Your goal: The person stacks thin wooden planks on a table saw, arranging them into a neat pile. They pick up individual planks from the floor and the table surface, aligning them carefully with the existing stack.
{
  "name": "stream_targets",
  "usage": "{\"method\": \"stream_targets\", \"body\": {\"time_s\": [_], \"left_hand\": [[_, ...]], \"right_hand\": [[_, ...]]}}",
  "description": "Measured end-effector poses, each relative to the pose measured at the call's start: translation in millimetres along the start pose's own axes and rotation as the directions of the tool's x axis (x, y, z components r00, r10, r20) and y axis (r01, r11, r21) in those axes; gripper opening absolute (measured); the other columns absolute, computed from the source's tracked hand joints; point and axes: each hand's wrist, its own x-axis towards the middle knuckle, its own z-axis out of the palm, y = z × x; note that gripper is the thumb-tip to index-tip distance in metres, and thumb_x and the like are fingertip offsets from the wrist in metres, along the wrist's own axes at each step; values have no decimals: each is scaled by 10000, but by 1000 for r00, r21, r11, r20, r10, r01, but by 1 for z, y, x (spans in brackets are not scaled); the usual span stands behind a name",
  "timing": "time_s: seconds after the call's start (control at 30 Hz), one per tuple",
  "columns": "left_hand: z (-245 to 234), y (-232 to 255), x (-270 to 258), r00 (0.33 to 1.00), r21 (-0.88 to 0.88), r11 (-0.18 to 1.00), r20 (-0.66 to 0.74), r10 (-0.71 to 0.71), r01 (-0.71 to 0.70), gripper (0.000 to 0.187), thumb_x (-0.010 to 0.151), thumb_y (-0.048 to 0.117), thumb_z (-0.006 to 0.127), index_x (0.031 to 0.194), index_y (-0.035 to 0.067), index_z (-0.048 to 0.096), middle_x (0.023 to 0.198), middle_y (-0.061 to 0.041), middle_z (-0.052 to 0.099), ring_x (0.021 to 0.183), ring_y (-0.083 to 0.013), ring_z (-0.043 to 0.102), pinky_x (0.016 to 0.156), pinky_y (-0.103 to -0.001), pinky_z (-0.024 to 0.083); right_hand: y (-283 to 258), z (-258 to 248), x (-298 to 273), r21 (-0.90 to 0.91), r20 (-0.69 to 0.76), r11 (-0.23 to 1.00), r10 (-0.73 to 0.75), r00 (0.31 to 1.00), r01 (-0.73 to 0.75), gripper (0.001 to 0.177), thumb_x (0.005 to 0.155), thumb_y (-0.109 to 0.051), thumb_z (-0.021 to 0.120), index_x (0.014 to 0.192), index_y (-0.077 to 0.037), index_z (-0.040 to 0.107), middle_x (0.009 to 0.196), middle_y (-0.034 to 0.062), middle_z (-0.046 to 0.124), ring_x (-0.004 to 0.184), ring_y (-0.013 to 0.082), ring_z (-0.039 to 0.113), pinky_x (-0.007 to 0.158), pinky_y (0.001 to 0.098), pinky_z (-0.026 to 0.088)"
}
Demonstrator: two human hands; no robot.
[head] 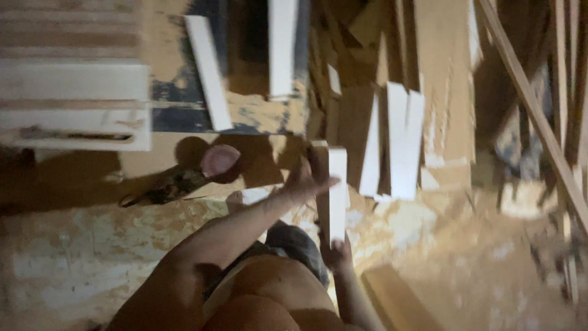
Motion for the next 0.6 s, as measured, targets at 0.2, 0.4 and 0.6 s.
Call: {"method": "stream_targets", "body": {"time_s": [0.2, 0.4, 0.6], "left_hand": [[-75, 3, -81, 956, -526, 805, -54, 288, -272, 1484, 760, 264, 949, 1813, 233, -97, 1429, -143, 642, 998, -214, 717, 858, -387, 644], [-196, 13, -102, 835, -542, 766, -551, -14, -345, 820, 714, 111, 856, 1444, 127, 485, 1282, -140, 661, 1128, -267, 674, 929, -440, 588], [-325, 1, -107, 742, -667, 703, -597, -305, -247, 554, 750, 348, 843, 1171, 62, 624, 1090, -126, 739, 1006, -280, 707, 862, -527, 547]], "right_hand": [[-18, -31, 24, 846, 527, -294, 335, 781, -445, 1241, 730, -369, 1026, 1729, 28, 406, 1406, 449, 686, 1313, 465, 697, 999, 347, 500], [-117, -44, 162, 833, 459, 245, 193, 867, -495, 1106, 963, -603, 679, 1788, -46, 196, 1744, 217, 483, 1420, 370, 649, 1057, 516, 651], [-197, -20, 268, 224, -218, 794, -524, 823, 565, 1437, 778, -987, 681, 1754, 0, 310, 1760, 270, 384, 1672, 593, 324, 1373, 791, 323]]}}
